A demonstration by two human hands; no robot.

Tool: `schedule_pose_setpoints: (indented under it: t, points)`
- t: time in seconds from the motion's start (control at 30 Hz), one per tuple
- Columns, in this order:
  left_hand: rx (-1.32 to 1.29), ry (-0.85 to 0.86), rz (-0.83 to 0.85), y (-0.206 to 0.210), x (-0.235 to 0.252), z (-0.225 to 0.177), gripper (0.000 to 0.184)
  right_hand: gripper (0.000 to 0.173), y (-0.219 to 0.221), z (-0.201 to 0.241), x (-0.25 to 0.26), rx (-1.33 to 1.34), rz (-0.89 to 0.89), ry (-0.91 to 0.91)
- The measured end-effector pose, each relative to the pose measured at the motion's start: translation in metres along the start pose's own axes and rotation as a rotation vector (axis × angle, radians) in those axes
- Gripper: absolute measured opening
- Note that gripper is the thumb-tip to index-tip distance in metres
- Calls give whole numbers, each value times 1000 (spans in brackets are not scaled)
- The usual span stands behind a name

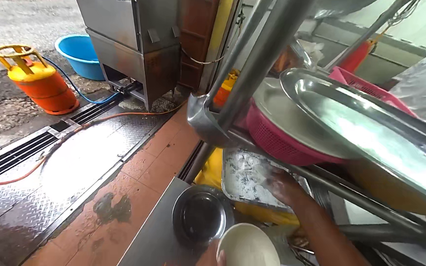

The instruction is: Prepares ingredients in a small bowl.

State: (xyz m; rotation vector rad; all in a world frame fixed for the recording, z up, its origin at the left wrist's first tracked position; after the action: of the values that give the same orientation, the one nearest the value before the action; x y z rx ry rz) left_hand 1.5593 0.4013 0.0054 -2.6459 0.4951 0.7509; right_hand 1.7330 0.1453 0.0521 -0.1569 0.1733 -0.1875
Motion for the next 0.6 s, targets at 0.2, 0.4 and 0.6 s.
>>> schedule_pose_setpoints:
  t: [0.2,0.4,0.6]
  points:
    - [29,-68,63,27,10,5,48,22,7,14,-147,-489,330,-95]
    - [71,-162,159,70,-12,25,49,41,7,-52,-229,-971,430,-54]
    - [144,-218,291,158,-34,96,52,31,-5,-145,-306,-1057,722,59]
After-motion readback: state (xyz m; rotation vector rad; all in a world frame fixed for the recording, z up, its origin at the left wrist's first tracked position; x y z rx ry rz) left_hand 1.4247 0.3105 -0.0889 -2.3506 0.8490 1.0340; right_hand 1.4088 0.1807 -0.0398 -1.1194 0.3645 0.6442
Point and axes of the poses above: each hand's wrist, its own x-axis towards the middle knuckle, its own y-axis out of the palm, z = x × y, the point moved 7 cm from there along x, towards the middle knuckle, and after that the axes turned 9 degrees about -y, right-handed, at the moved point
